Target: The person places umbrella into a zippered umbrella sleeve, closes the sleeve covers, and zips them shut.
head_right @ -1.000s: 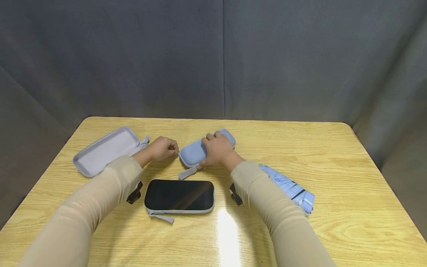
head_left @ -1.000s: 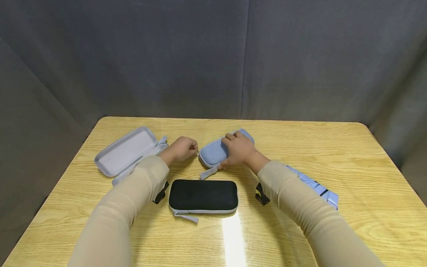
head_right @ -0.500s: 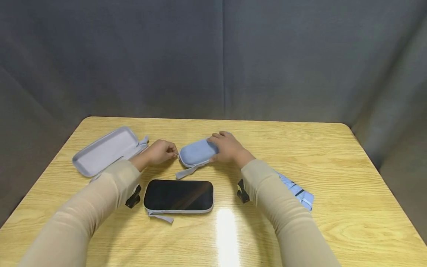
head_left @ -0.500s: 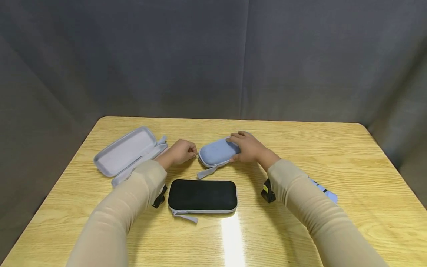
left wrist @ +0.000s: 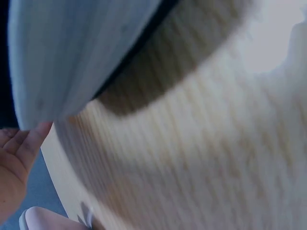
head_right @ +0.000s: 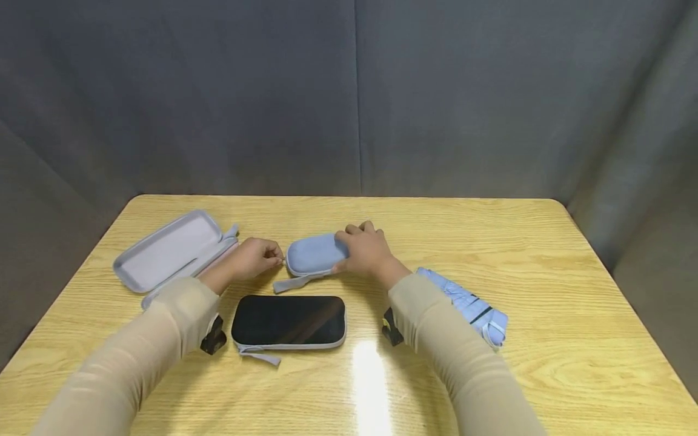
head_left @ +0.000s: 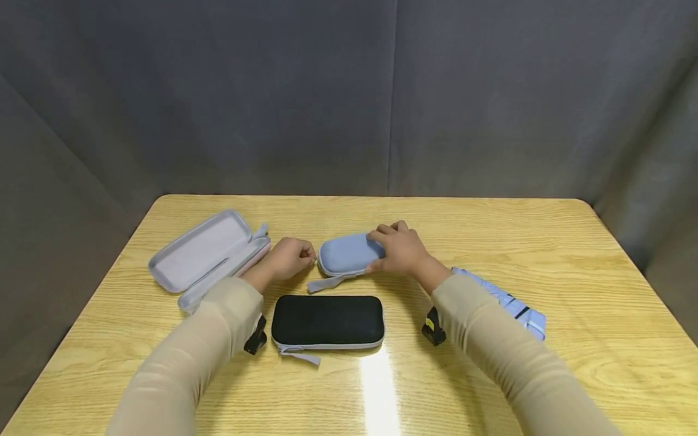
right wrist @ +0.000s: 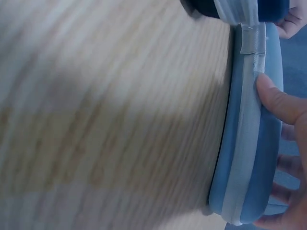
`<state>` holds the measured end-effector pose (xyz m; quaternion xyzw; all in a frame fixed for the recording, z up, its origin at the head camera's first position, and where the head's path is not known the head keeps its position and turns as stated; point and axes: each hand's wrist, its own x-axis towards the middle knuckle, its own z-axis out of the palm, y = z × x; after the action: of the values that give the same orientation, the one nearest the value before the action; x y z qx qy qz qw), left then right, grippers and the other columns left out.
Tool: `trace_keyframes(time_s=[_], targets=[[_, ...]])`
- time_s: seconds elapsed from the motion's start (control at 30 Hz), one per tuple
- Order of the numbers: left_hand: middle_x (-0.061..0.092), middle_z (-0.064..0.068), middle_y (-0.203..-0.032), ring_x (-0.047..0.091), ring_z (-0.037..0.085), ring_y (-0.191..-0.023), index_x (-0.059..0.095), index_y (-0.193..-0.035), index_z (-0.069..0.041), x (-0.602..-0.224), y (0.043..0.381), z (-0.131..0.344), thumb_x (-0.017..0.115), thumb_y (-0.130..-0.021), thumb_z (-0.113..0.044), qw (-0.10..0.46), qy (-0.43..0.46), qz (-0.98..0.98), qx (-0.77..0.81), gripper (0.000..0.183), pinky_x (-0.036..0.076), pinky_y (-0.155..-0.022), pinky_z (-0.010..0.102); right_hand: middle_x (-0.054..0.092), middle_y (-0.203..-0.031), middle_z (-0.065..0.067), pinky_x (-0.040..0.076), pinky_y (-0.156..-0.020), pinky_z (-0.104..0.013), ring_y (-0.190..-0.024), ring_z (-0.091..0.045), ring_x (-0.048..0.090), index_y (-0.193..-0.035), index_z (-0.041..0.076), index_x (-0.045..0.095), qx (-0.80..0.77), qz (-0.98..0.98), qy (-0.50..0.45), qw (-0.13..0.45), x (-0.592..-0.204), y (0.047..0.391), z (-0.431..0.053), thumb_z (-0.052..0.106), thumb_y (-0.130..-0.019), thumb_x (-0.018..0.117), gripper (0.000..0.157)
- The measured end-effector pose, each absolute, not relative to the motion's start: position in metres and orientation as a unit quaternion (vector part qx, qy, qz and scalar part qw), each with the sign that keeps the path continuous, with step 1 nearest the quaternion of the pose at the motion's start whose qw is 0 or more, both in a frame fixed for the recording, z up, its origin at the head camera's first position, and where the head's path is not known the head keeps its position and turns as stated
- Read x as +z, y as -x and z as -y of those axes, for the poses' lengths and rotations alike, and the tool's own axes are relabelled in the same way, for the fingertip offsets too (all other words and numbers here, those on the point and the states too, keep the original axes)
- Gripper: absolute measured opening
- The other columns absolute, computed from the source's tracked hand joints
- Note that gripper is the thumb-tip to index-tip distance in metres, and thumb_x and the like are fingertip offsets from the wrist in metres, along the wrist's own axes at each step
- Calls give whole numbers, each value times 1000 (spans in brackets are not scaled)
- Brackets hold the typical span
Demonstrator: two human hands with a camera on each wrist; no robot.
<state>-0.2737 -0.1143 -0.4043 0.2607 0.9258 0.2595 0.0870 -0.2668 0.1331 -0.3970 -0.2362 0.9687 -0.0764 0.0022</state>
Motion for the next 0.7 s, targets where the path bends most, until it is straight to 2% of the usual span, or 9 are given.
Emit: trace_keyframes(time_s=[0.4, 0.7], targets=[[56, 2, -62, 43, 9, -52, 61, -72, -2, -408, 260, 110, 58, -80, -3, 86, -256, -913, 306, 9, 35, -48, 21, 46, -119, -10, 37, -74, -50, -100, -36, 38, -122, 18, 48, -35, -980, 195, -6, -399, 245, -127, 57, -69, 59, 66], [57, 0, -60, 43, 8, -51, 61, -68, -4, -409, 255, 107, 59, -78, -3, 92, -256, -914, 302, 10, 36, -48, 20, 44, -123, -14, 38, -75, -52, -101, -38, 38, -126, 14, 47, -46, -982, 183, 16, -394, 232, -126, 46, -74, 61, 62]])
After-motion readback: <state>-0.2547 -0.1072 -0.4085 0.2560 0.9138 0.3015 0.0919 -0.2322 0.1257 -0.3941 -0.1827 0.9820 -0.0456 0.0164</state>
